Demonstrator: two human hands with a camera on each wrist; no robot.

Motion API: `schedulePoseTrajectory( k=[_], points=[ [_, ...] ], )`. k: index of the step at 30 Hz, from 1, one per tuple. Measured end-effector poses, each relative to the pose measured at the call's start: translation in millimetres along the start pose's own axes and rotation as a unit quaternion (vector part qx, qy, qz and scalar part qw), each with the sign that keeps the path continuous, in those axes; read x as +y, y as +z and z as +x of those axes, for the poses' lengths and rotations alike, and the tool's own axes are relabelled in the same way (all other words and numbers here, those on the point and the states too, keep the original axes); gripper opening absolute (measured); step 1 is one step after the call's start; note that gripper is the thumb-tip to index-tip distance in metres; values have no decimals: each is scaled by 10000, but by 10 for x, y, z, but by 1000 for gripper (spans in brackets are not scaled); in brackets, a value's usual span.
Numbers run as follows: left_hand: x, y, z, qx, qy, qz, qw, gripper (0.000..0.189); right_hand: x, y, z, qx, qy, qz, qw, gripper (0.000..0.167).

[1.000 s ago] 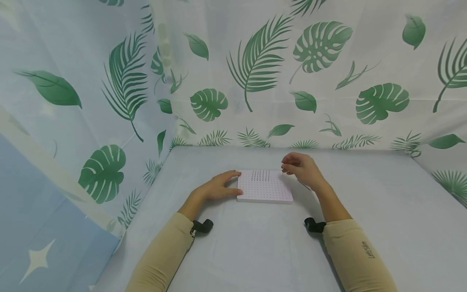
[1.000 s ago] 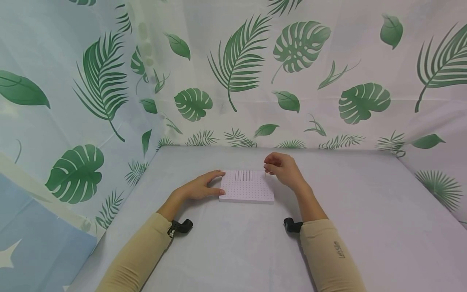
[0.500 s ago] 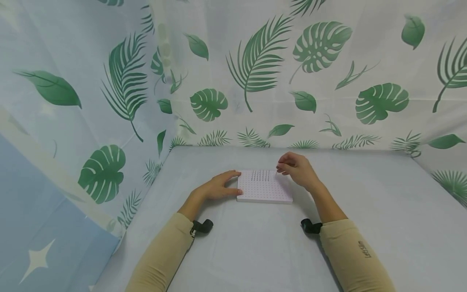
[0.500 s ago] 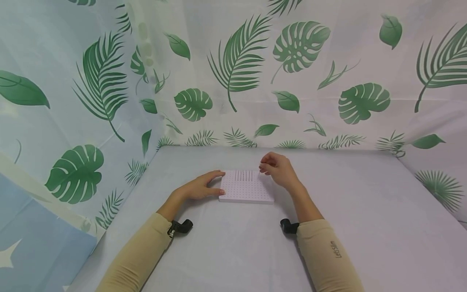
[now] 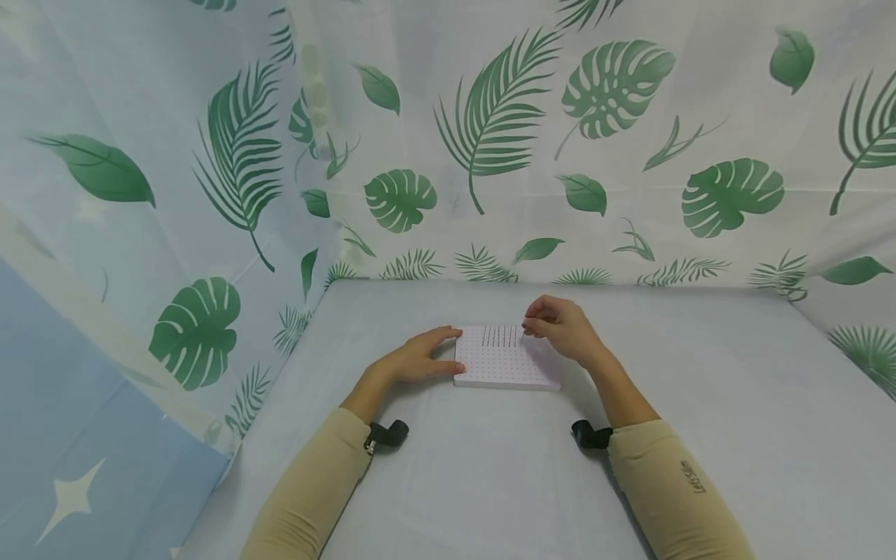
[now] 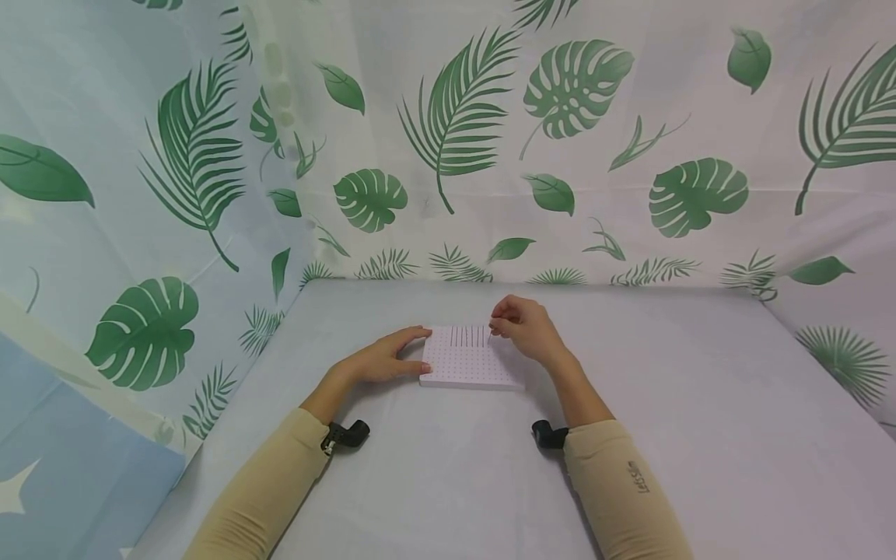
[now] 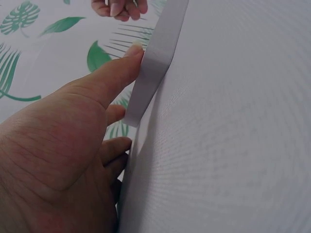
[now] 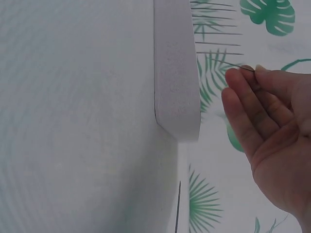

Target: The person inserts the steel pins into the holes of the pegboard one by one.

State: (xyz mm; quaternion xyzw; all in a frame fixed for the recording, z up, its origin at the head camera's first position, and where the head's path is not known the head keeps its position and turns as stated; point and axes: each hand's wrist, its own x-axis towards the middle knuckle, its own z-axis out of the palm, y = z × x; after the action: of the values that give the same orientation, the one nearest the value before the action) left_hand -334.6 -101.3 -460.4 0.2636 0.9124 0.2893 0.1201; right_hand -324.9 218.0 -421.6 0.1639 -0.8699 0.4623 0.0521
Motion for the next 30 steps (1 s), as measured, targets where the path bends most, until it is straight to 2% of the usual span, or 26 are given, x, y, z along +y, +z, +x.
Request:
schedulePoseTrajectory(
  k=[22,30],
  points=[
    [-6,0,8,4,-4,-103,9999,83,23,40,0,-86,-23,-559,9984,4],
    [1,-1,0,0,12,-170,9999,82,33,68,-7,-228,24,-702,9973,4]
  ],
)
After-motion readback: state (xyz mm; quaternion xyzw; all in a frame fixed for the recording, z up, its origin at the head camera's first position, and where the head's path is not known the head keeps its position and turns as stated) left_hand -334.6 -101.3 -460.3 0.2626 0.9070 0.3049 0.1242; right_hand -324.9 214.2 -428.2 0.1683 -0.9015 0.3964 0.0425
